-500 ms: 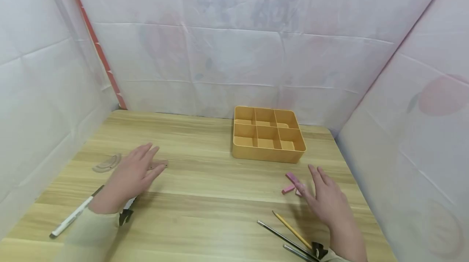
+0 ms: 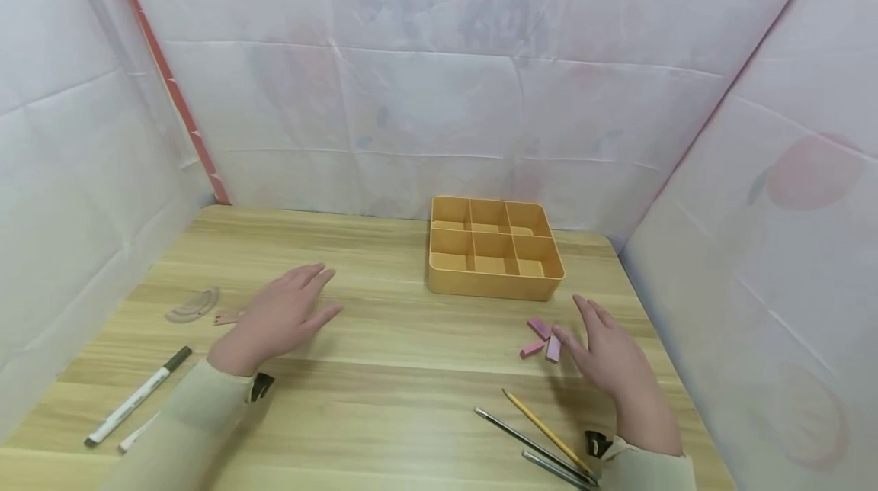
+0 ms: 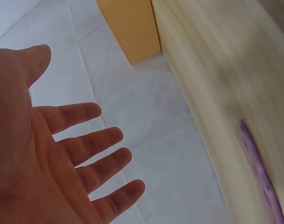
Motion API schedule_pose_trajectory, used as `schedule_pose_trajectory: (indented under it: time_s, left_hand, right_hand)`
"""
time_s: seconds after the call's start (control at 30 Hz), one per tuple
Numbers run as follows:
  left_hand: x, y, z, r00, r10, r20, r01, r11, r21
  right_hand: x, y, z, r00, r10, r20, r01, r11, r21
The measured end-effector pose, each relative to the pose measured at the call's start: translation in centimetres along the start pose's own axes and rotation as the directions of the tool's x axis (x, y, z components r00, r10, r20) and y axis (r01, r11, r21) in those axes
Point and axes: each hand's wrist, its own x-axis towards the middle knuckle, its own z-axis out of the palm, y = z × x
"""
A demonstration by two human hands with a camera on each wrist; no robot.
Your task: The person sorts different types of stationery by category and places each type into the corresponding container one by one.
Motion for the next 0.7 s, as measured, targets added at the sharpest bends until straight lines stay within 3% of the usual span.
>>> schedule_pose_trajectory:
  time_s: [0.3,0.7]
  left_hand:
    - [2.5,0.8,0.2,0.999,0.033,0.018,-0.032,0.998,-0.061]
    - [5.7,3.0,1.4,0.994,0.088,0.058,-0.082,0.992,-0.096]
  right_hand:
    - [1.6,0.7,-0.3,1.0,0.01,0.027,-0.011,0.999,0.036]
    - [3.8,2.1,0.0,0.999,0.005,0.043,-0.007,0.999,0.041]
